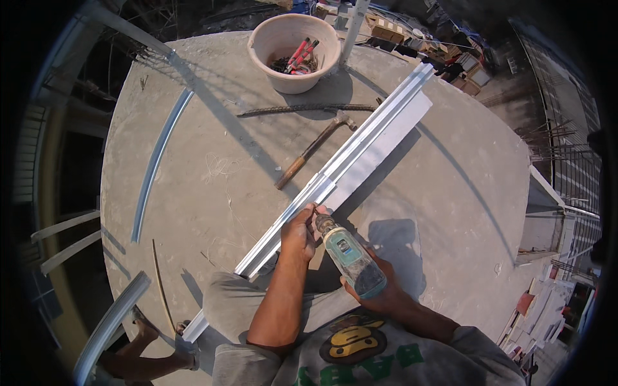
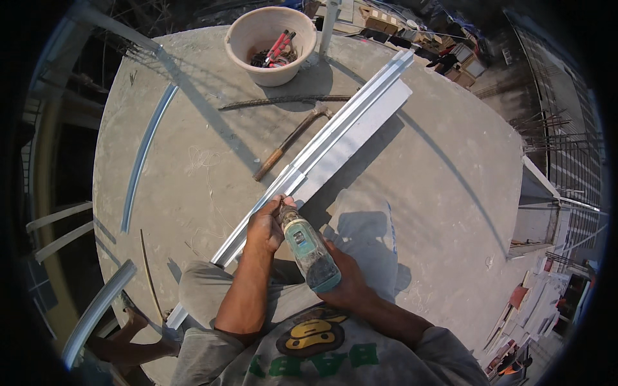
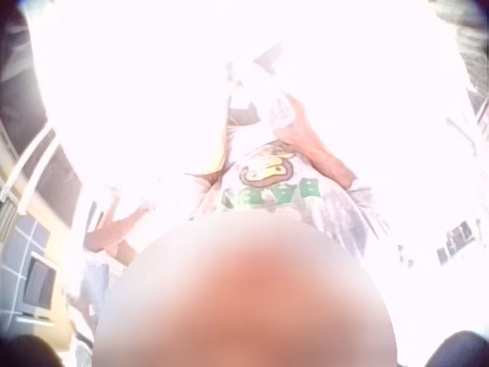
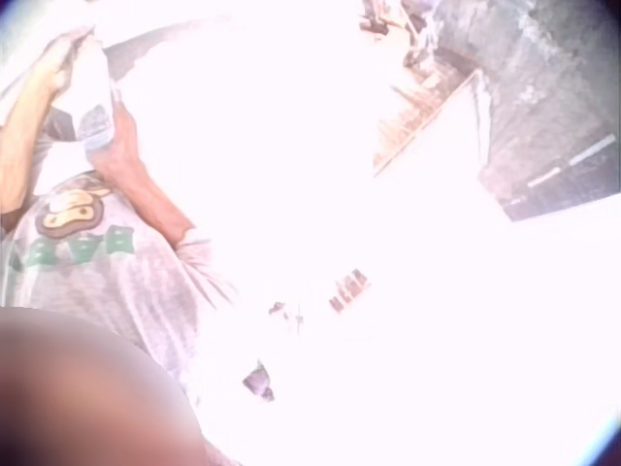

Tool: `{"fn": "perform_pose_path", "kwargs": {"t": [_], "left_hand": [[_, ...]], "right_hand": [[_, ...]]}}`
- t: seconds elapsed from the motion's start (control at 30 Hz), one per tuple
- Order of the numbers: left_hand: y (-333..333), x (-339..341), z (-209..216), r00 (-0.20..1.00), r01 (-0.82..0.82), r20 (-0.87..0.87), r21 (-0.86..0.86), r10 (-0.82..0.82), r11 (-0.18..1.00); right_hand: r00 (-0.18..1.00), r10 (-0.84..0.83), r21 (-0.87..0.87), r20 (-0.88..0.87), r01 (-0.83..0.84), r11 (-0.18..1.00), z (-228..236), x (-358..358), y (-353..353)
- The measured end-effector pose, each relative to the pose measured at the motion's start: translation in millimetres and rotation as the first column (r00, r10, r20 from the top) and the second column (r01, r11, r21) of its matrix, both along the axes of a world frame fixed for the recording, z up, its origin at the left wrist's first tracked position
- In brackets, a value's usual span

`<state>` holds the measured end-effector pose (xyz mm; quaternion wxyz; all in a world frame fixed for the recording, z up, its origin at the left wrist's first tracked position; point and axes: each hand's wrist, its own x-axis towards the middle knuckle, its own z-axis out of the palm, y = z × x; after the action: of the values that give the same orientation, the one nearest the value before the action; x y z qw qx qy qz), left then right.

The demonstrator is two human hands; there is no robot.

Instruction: The person uses a cordless drill to fasten screws into aluminum profiles laid on a white board. He repeatedly picks screws from a bucket, aligns the profiles, and drives screws to join them. A second worker is visible nearby.

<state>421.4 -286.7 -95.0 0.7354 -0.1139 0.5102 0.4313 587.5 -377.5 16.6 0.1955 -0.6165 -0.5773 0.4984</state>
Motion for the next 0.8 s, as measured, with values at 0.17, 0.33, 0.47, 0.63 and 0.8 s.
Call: {"fn": "perform_pose_path", "kwargs": {"t": [0.17, 0.33, 0.47, 0.63, 0.8], "left_hand": [[2, 8, -19, 1.0, 0.03, 0.005, 0.022, -0.03, 0.999], [12, 7, -15, 0.988, 0.15, -0.038, 0.04, -0.149, 0.988], [17, -14, -3, 0.716, 0.47, -0.537, -0.101, -0.446, 0.877], [20, -36, -10, -0.093, 0.651, -0.996, -0.045, 0.02, 0.758], [20, -18, -29, -0.123, 0.76, -0.981, -0.192, -0.153, 0.621]], "right_hand": [[0.983, -0.057, -0.072, -0.176, 0.044, 0.996, -13, 5, 7], [0.993, -0.016, -0.015, -0.12, 0.014, 1.0, 0, 5, 31], [1.0, 0.029, -0.046, -0.011, -0.03, 0.998, 22, 2, 48], [1.0, 0.023, -0.15, -0.019, -0.026, 0.988, 31, -1, 63], [0.982, 0.135, -0.154, 0.13, -0.114, 0.981, 39, -5, 79]]}}
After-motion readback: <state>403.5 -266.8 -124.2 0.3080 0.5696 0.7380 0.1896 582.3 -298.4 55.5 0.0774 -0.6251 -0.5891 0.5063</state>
